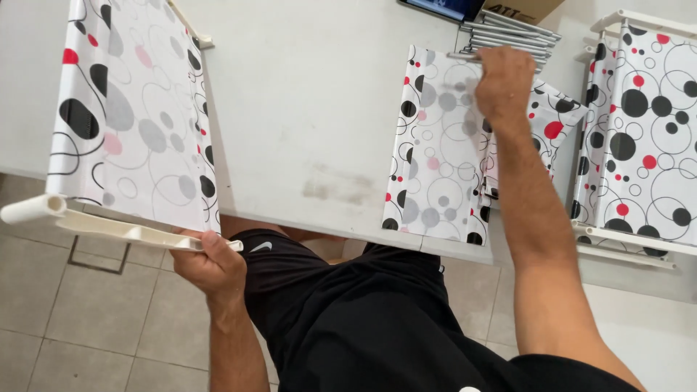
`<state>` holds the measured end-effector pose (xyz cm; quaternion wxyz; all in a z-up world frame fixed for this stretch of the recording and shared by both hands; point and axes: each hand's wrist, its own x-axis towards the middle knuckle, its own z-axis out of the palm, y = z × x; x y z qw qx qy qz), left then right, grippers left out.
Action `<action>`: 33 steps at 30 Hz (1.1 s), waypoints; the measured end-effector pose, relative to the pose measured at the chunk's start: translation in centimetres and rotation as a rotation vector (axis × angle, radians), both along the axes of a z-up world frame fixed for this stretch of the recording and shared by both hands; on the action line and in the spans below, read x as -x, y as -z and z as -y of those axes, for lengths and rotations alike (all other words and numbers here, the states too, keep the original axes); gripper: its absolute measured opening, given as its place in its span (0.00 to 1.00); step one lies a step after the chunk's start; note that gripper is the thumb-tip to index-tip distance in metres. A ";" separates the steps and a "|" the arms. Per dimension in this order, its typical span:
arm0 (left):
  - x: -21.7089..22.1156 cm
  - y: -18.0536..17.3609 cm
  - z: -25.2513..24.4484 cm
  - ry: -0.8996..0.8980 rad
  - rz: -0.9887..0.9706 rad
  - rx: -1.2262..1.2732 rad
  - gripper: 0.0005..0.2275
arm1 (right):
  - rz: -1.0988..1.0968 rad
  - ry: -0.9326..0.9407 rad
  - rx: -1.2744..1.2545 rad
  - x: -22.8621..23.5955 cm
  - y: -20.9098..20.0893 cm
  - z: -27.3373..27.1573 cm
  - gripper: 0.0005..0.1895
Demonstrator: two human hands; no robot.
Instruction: The person is assembling a multi-tier fabric shelf by inserting metal rods into plastic joints and sliding fabric shelves onto the rods.
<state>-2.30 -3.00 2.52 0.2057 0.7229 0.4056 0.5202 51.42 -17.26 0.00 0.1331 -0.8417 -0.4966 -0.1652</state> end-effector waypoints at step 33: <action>-4.5 -2.2 6.1 0.501 -0.203 0.151 0.13 | -0.686 -0.777 -0.593 30.8 -8.1 -0.3 0.12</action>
